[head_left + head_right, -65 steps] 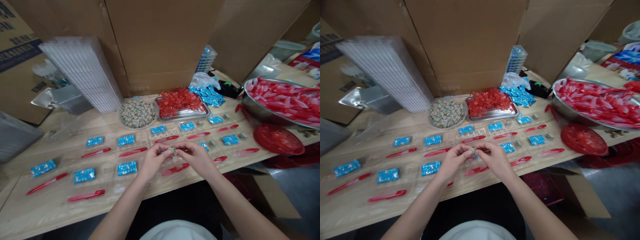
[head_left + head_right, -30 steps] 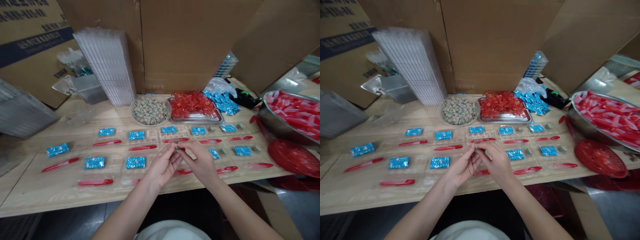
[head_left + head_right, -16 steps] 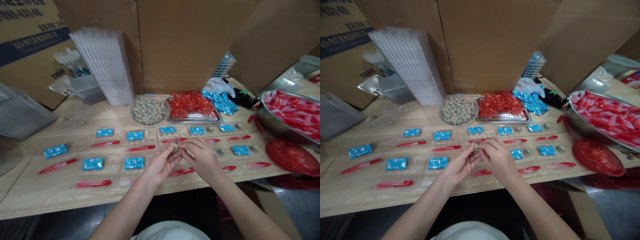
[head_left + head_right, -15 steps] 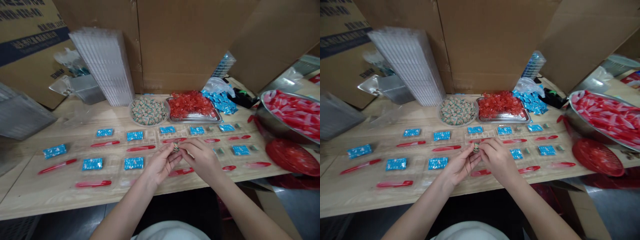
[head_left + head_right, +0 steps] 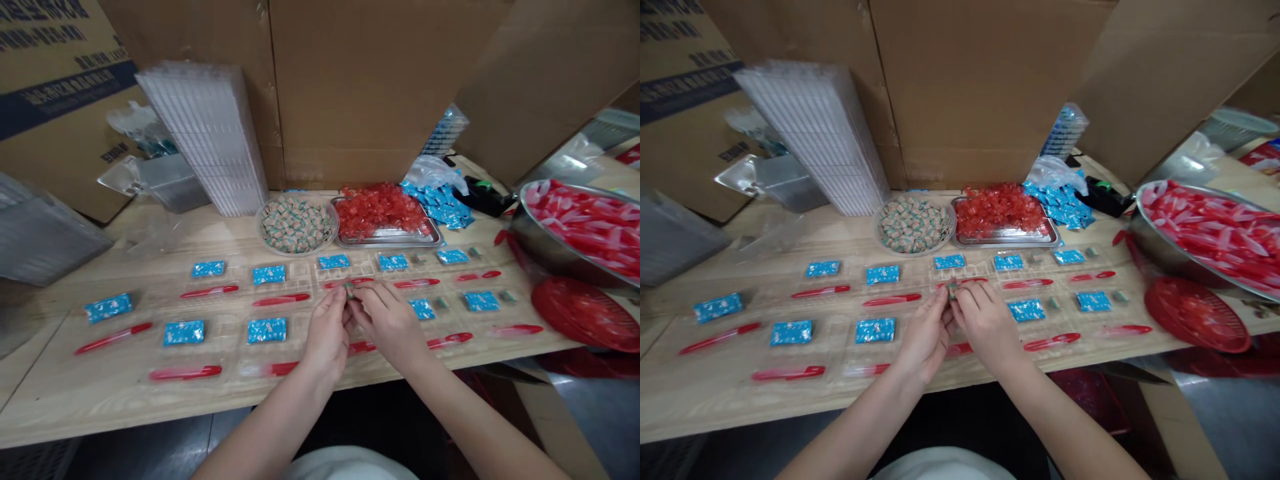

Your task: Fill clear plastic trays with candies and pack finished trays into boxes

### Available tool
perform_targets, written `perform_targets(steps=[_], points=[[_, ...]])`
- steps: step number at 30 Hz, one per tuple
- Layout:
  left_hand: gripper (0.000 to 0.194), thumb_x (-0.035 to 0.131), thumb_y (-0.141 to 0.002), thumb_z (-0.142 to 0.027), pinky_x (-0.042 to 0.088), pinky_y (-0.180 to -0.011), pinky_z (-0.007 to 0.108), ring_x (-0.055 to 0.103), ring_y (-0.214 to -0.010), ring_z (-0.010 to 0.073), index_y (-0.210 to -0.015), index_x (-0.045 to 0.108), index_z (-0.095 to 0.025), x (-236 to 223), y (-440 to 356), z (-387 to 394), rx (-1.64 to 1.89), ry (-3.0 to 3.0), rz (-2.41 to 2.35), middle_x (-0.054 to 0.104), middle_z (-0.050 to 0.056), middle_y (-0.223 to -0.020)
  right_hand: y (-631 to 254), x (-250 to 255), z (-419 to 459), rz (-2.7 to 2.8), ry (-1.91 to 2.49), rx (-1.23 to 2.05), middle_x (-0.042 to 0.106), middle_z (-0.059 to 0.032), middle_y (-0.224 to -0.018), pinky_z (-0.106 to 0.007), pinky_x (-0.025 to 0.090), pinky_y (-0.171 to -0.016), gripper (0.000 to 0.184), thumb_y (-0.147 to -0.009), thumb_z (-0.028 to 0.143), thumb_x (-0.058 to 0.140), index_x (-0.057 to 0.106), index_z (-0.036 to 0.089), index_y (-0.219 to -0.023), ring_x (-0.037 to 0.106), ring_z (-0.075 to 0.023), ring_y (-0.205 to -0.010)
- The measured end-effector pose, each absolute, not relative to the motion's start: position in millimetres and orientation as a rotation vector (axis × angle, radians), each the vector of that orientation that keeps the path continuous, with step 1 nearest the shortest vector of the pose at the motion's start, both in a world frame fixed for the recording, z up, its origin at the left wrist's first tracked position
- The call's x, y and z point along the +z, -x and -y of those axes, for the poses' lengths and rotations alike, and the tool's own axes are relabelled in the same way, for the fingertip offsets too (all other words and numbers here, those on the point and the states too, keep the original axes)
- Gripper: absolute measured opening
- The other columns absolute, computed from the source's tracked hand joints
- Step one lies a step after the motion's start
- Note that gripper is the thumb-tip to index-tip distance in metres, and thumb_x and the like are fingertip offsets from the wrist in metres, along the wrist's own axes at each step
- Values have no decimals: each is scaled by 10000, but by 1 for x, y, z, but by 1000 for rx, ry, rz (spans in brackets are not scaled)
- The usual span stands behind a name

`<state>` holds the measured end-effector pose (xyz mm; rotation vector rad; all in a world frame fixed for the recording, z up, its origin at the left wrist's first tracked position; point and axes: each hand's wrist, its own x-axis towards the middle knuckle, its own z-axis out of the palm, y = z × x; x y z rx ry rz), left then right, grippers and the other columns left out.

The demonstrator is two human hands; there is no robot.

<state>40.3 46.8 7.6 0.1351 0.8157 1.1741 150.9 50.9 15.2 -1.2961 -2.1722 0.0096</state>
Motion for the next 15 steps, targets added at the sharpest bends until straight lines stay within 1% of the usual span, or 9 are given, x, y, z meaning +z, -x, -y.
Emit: perform_targets(steps=[3,5,6,8,9,11,15], points=[[272,584,-810,-315,480,-831,266,614,-932,145,-1046,617,-184,11,-36,-44,1156,-266,-794,641,67,-1055,-153,17,-54,1930,1393,249,651,-52,-802,-340,492,-711,72,-790,186,537,602,184,-823,599,-187,-778],[351,616,-785,-280,457,-883,287,582,-1018,161,-1132,589,-234,11,-30,-45,1139,-405,-809,601,57,-1165,-155,20,-56,1704,1461,569,648,-31,-739,-303,502,-637,58,-760,236,577,594,185,-781,606,-160,-683],[376,636,-767,-258,450,-897,292,573,-1035,165,-1139,589,-243,10,-27,-47,1129,-487,-831,595,52,-1179,-156,21,-57,1602,1472,749,648,-26,-717,-289,506,-610,87,-749,269,592,588,183,-764,608,-152,-653],[365,663,-735,-230,448,-897,298,579,-1014,169,-1098,621,-221,7,-21,-52,1104,-644,-892,629,57,-1122,-157,22,-59,1460,1445,1017,649,-26,-694,-274,511,-581,159,-731,331,614,576,176,-737,611,-146,-631],[338,667,-727,-225,452,-887,299,590,-986,170,-1062,640,-200,6,-19,-54,1093,-710,-923,653,63,-1069,-157,23,-59,1430,1427,1070,648,-28,-689,-271,512,-576,184,-724,351,621,574,174,-728,610,-144,-628],[285,668,-719,-221,462,-860,297,611,-929,170,-1000,663,-173,6,-16,-57,1096,-796,-966,682,66,-983,-157,23,-58,1425,1404,1043,649,-36,-713,-276,517,-593,195,-718,359,632,579,172,-733,607,-143,-643],[219,663,-714,-198,471,-824,278,625,-892,165,-930,667,-163,8,-18,-56,1165,-854,-986,692,61,-944,-156,26,-52,1443,1322,952,655,-66,-873,-314,529,-686,182,-726,334,640,603,180,-814,619,-167,-781]])
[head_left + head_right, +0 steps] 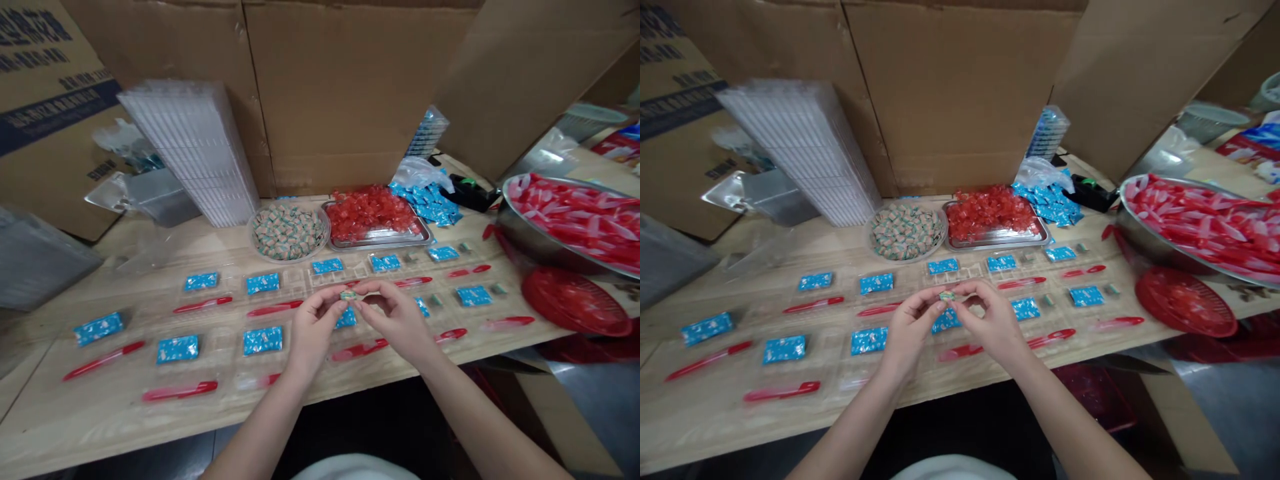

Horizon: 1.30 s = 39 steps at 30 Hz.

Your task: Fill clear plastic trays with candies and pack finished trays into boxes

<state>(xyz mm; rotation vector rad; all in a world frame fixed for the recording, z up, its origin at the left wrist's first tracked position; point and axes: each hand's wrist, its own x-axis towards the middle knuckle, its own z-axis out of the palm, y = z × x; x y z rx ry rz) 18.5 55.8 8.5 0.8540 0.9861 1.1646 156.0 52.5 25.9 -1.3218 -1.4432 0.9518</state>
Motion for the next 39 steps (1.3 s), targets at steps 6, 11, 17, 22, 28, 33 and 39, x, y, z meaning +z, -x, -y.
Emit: perform_targets(steps=[6,11,17,22,28,33,39], points=[[203,665,-712,-228,475,-763,272,626,-827,164,-909,653,-181,3,-22,-53,1139,-916,-1052,687,55,-891,-172,25,-57,1336,1346,1243,641,-25,-770,-276,508,-631,224,-703,358,642,600,175,-825,599,-132,-691],[182,637,-737,-276,421,-819,302,595,-878,206,-907,685,-236,-12,-4,-61,933,-1455,-1224,678,52,-946,-211,4,-72,1435,1662,1193,605,5,-663,-221,405,-476,185,-693,323,610,607,162,-785,540,-109,-563],[159,577,-765,-219,392,-830,315,577,-882,219,-884,679,-247,-25,1,-60,792,-1772,-1183,669,48,-918,-211,-11,-74,1958,1865,769,651,-11,-670,-261,424,-581,87,-700,199,554,632,186,-736,595,-150,-626],[141,582,-759,-204,391,-809,307,568,-851,205,-865,668,-237,-27,-1,-60,777,-1794,-1210,653,46,-893,-200,-11,-69,2068,1888,605,672,-19,-686,-248,430,-577,114,-730,201,559,672,201,-744,607,-153,-631],[168,547,-790,-178,422,-817,304,566,-904,187,-934,623,-220,-29,0,-60,624,-2003,-1297,636,30,-957,-201,-25,-63,2169,1845,274,636,-66,-754,-289,436,-738,152,-773,165,553,704,174,-785,576,-188,-760],[164,547,-795,-179,433,-829,301,570,-917,183,-943,609,-216,-31,0,-60,596,-2062,-1304,633,26,-965,-201,-26,-58,2214,1867,61,594,-100,-834,-336,426,-784,139,-798,206,561,684,160,-844,533,-231,-839],[191,551,-789,-178,439,-831,304,569,-930,184,-971,598,-217,-28,1,-60,573,-2090,-1306,629,28,-997,-202,-22,-58,2305,1787,57,576,-92,-820,-335,428,-779,164,-832,167,502,666,169,-837,517,-221,-825]])
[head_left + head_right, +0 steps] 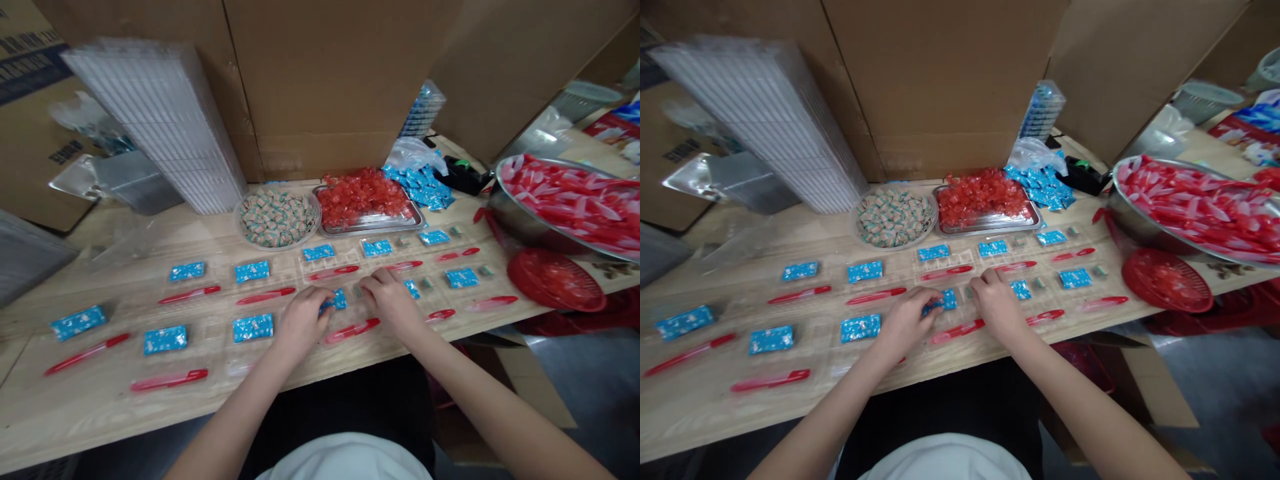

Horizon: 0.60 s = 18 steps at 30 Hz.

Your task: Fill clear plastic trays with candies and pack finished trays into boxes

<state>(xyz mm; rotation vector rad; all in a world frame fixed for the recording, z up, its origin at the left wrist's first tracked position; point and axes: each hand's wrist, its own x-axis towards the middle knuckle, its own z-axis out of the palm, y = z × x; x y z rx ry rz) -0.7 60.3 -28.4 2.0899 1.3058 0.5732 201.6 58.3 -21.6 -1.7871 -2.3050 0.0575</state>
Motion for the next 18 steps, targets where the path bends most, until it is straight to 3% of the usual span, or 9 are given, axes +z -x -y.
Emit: perform_targets(steps=[6,12,16,18], points=[[188,548,-781,-169,438,-826,312,568,-924,191,-956,605,-210,-27,-1,-60,557,-2100,-1303,630,36,-984,-207,-24,-66,2273,1662,219,603,-76,-769,-326,438,-777,108,-781,152,569,674,155,-755,544,-206,-799],[183,546,-797,-198,437,-833,287,577,-934,169,-969,608,-210,-16,9,-62,608,-1981,-1226,635,29,-997,-236,-5,-64,1971,1664,262,631,-61,-821,-319,458,-729,144,-805,267,556,655,179,-859,573,-187,-784],[163,523,-813,-212,443,-810,277,585,-897,160,-946,616,-205,-7,42,-97,742,-2008,-1333,645,29,-961,-248,7,-79,1857,1693,285,621,-40,-765,-281,458,-631,146,-800,271,537,651,188,-842,569,-160,-685],[163,506,-814,-194,447,-802,279,587,-881,163,-930,620,-195,-6,62,-127,813,-2053,-1439,647,36,-941,-235,7,-102,1959,1626,337,628,-36,-779,-275,459,-653,140,-801,254,529,650,196,-840,579,-160,-713]])
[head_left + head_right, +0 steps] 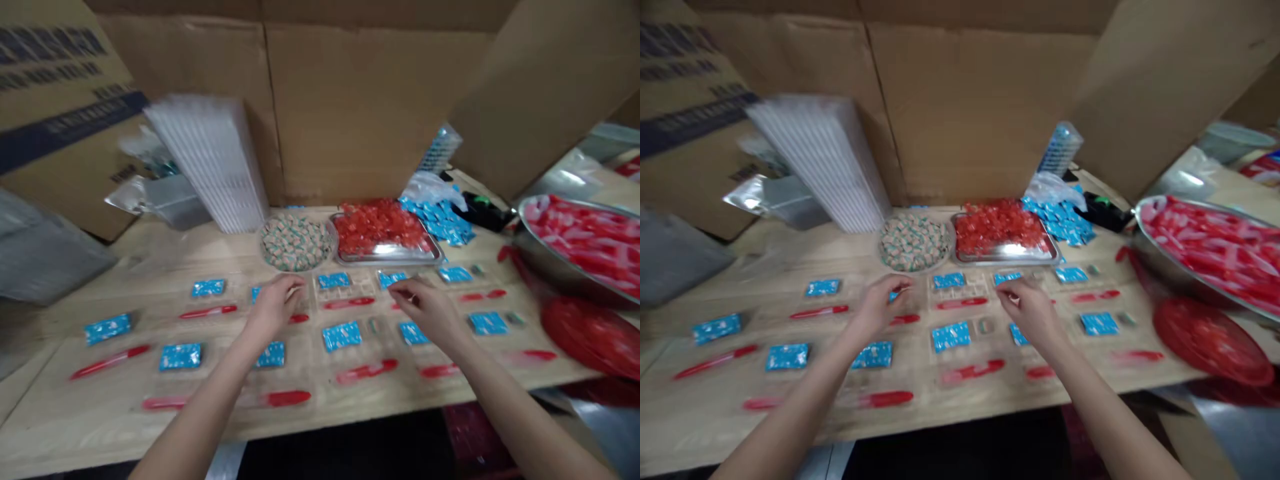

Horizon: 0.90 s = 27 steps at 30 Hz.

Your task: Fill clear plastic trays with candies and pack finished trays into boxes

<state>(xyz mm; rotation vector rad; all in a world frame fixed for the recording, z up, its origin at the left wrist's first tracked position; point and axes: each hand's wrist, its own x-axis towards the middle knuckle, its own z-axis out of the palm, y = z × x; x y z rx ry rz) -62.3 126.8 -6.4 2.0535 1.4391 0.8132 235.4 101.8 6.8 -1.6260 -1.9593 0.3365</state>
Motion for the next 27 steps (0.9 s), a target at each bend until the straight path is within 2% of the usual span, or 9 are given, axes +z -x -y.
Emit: perform_targets(steps=[6,10,13,16,19,22,24,27], points=[[209,493,-779,-103,442,-836,293,580,-920,185,-927,630,-161,-17,95,-206,733,-2197,-1715,641,72,-959,-138,10,-219,2401,1460,259,651,-52,-902,-256,412,-821,175,-825,177,490,658,187,-872,575,-161,-891],[205,495,-796,-132,446,-820,292,578,-903,189,-937,638,-169,-29,94,-215,649,-2232,-1757,639,69,-955,-81,5,-289,2523,1500,253,637,-83,-978,-258,395,-854,177,-789,179,539,653,177,-925,562,-181,-962],[211,478,-816,-145,441,-829,278,571,-906,175,-951,636,-183,-32,93,-213,613,-2229,-1752,633,59,-953,-58,-8,-316,2488,1547,259,610,-140,-1042,-294,404,-849,252,-719,172,616,629,144,-968,554,-225,-999],[219,469,-820,-142,443,-829,288,570,-901,174,-957,633,-185,-31,97,-213,620,-2214,-1710,628,62,-954,-52,-20,-325,2409,1594,303,625,-164,-1010,-315,420,-820,259,-699,138,606,619,120,-957,581,-237,-955],[214,497,-798,-133,446,-833,301,573,-905,175,-958,630,-186,-29,103,-218,742,-2149,-1620,633,61,-967,-63,-26,-327,2276,1620,398,666,-109,-923,-288,443,-766,178,-761,177,525,629,144,-901,614,-198,-862],[205,527,-780,-140,457,-811,290,586,-855,153,-951,627,-192,-28,106,-233,919,-1951,-1541,646,39,-927,-79,-28,-322,2143,1638,526,678,-43,-772,-238,465,-612,216,-816,253,437,625,152,-850,618,-149,-675],[242,550,-769,-152,466,-799,289,594,-843,144,-999,614,-190,-29,102,-247,1050,-1760,-1490,646,42,-957,-85,-27,-315,2014,1570,749,649,-10,-665,-218,442,-505,244,-810,312,435,618,151,-791,572,-123,-543],[332,612,-727,-159,476,-784,290,604,-821,140,-1058,601,-189,-32,90,-267,1209,-1441,-1314,646,46,-985,-84,-25,-302,1752,1338,1173,596,23,-599,-203,411,-461,245,-730,390,535,614,159,-709,500,-92,-481]])
